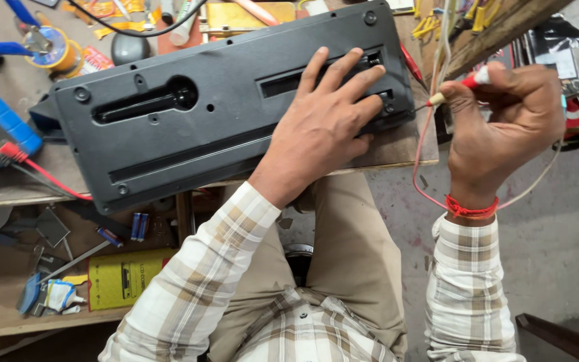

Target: The person uses a red test pen to probe contacts on the keyboard's circuit board and then reassembles the keyboard by placing the casing back on and securing it.

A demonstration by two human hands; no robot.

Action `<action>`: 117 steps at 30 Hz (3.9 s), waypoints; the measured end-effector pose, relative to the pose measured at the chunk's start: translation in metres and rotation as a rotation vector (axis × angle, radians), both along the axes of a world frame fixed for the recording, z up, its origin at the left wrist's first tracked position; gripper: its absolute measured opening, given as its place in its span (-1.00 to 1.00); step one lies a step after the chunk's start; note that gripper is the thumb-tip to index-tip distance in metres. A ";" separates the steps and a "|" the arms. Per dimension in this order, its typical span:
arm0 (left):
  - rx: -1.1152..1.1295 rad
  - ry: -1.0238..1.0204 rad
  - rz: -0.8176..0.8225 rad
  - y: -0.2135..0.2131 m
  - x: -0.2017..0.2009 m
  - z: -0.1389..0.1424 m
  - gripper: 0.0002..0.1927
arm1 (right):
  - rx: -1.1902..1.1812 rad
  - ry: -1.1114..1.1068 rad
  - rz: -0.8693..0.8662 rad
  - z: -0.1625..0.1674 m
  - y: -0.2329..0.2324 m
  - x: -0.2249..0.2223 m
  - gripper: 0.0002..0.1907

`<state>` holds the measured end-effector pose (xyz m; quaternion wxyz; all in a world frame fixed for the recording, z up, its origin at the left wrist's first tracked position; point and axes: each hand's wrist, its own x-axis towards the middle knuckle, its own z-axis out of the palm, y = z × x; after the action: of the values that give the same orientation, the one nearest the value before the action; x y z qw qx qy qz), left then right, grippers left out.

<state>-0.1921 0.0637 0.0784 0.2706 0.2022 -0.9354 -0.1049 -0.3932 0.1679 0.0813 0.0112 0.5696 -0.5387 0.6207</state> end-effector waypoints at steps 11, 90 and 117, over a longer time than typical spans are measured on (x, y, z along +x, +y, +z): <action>-0.013 -0.004 0.034 0.003 -0.003 -0.002 -0.57 | 0.037 0.018 0.009 -0.003 -0.002 0.013 -0.69; -0.016 -0.018 0.016 0.005 -0.001 -0.003 -0.55 | 0.113 -0.077 0.077 0.010 0.003 0.003 -0.56; -0.013 -0.011 0.012 0.007 0.001 -0.005 -0.59 | -0.037 -0.075 0.058 0.004 -0.002 0.003 -0.51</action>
<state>-0.1915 0.0706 0.0736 0.2674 0.2069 -0.9362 -0.0961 -0.3902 0.1662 0.0852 -0.0164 0.5608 -0.5104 0.6517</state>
